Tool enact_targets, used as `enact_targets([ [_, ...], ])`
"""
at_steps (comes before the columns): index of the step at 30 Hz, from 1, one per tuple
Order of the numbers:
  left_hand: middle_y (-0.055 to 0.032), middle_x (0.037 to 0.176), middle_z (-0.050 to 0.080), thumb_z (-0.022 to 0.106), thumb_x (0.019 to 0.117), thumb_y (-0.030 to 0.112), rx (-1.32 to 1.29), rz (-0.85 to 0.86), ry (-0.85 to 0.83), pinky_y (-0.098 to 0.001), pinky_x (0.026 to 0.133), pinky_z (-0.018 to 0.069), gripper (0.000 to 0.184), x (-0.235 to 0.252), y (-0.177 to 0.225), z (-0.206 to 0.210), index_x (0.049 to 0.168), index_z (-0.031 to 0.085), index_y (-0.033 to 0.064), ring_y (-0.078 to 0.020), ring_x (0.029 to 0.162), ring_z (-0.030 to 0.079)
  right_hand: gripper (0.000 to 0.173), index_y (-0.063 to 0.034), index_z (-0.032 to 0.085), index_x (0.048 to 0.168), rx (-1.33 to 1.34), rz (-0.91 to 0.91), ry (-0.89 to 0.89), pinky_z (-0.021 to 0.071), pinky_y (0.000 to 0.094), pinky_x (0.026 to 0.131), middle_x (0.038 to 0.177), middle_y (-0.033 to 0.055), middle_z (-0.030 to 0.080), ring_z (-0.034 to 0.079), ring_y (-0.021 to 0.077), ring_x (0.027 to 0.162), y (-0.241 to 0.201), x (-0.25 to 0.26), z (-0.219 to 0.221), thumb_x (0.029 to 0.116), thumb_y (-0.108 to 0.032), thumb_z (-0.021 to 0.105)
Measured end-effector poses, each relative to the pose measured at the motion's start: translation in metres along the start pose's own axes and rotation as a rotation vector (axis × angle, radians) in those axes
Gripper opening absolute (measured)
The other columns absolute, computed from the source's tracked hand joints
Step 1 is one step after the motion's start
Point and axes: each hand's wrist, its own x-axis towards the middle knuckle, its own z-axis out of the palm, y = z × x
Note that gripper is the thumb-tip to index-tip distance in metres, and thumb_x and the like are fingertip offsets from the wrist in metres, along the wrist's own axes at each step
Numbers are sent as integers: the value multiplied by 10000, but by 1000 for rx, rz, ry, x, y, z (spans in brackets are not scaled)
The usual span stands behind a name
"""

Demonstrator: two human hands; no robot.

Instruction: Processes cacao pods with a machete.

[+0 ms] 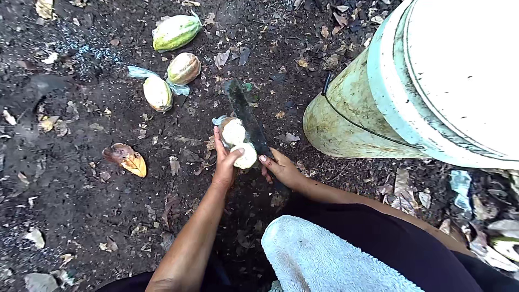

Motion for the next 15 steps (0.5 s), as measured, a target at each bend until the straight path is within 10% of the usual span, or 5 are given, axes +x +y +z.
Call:
enact_targets([
  [2,-64,1492,488,755,834,484,-139,-49,52,-434,989,545,1007,2,6,1,1607,138,295,-201,1279,566,493,-23,523,1333,-127,-29,19,579,263,621,804,12,646,641,90,629,-3,-2,-4,1049,-427,532],
  [6,-55,1292,602,439,1073,477,-200,-163,105,-375,927,553,481,12,13,-3,1459,350,204,-175,1148,622,497,-12,546,1315,-172,-23,13,571,241,602,836,17,650,630,72,614,-5,-5,-6,1031,-417,587],
  [15,-206,1242,651,206,1050,659,-205,-520,135,-494,955,562,738,17,18,-20,1453,439,86,-340,1081,682,435,-18,589,1236,-405,-108,5,573,290,666,808,34,653,644,98,655,0,4,-19,1088,-402,448],
])
